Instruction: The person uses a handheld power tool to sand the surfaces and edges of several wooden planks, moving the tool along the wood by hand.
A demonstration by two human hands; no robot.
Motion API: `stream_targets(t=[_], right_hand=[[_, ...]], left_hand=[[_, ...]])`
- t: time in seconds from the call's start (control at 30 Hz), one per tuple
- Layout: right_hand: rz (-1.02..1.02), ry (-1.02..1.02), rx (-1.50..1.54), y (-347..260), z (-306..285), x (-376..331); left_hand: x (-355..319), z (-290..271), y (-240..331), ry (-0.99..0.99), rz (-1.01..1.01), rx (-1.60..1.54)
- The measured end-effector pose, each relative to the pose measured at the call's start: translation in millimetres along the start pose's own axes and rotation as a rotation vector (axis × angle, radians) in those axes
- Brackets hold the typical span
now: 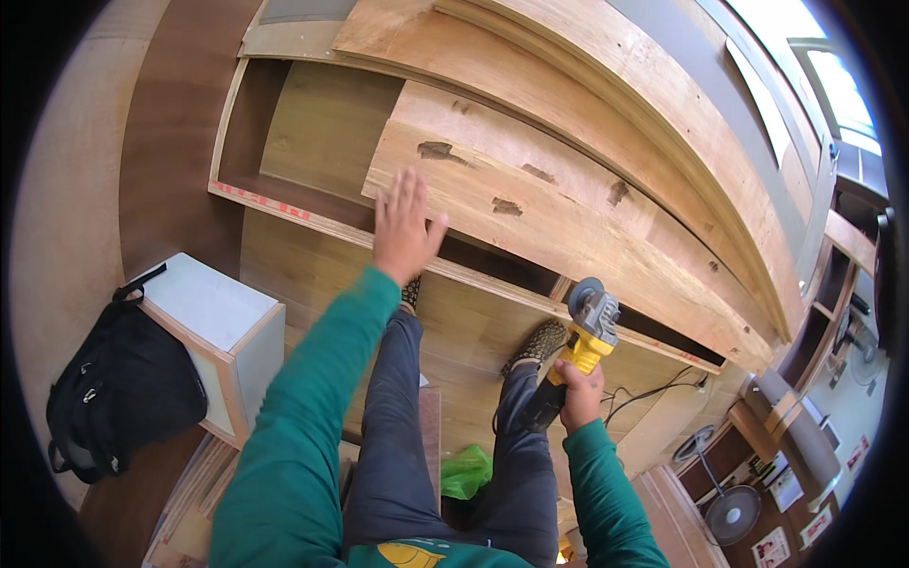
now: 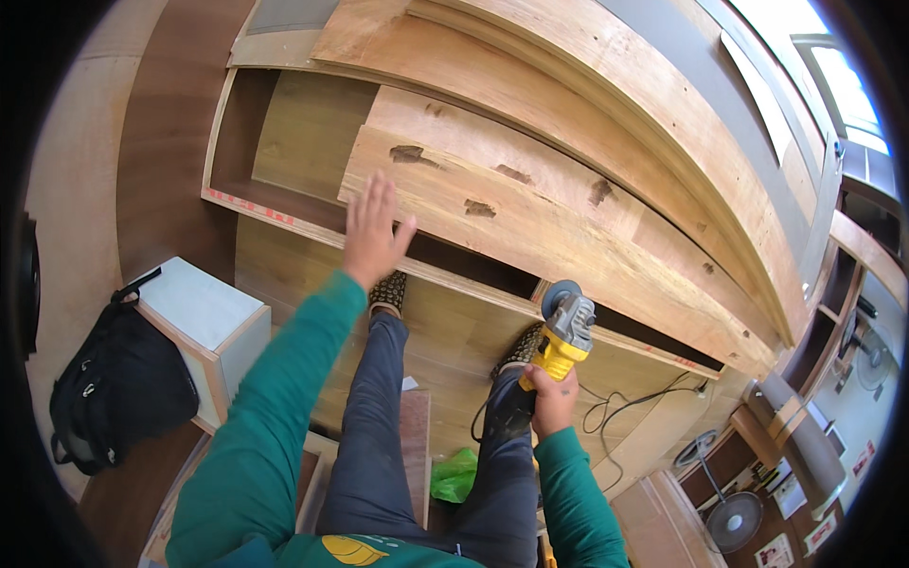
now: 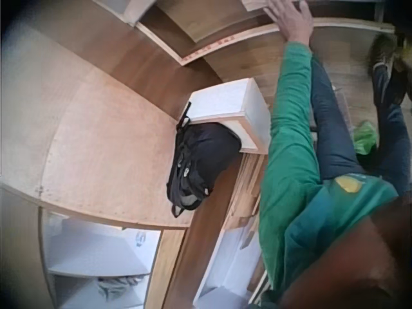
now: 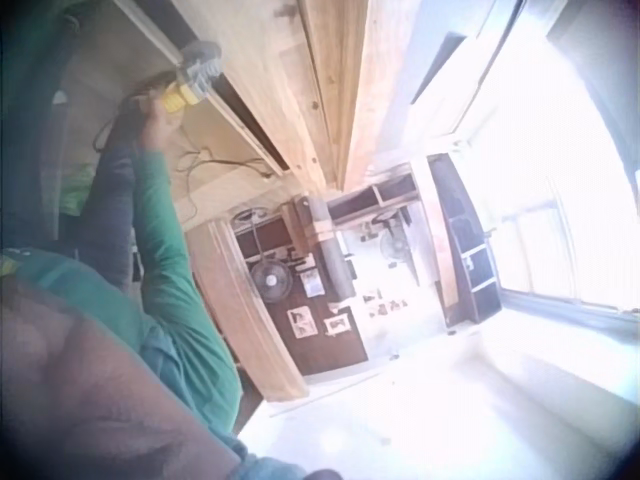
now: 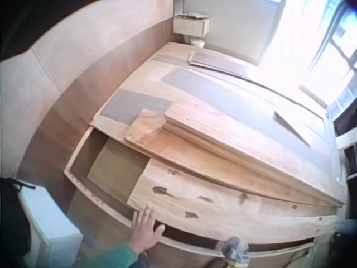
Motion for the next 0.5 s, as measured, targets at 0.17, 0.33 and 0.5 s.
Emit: stream_targets(t=[0.17,0.33,0.5], right_hand=[[0.054,-0.030,-0.024,17.6,-27.3,-14.2],[0.078,-0.005,-0.002,26.4,-39.4,-24.8],[0.112,-0.019,0.062,36.1,-45.7,-28.0]], left_hand=[[70.5,15.3,-25.5,-0.108,0.100,0.187],[66.0,34.6,-29.5,-0.130,0.001,0.190],[30.5,53.5,-76.9,-0.036,-0.165,0.234]])
Point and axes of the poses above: each hand's wrist, its own x-axis towards the middle knuckle, its own z-axis out of the palm, y = z × x, the point moved 5 cm from there along x, towards the middle knuckle, and after that the axes turned 7 degrees about x, right-handed, at the moved point
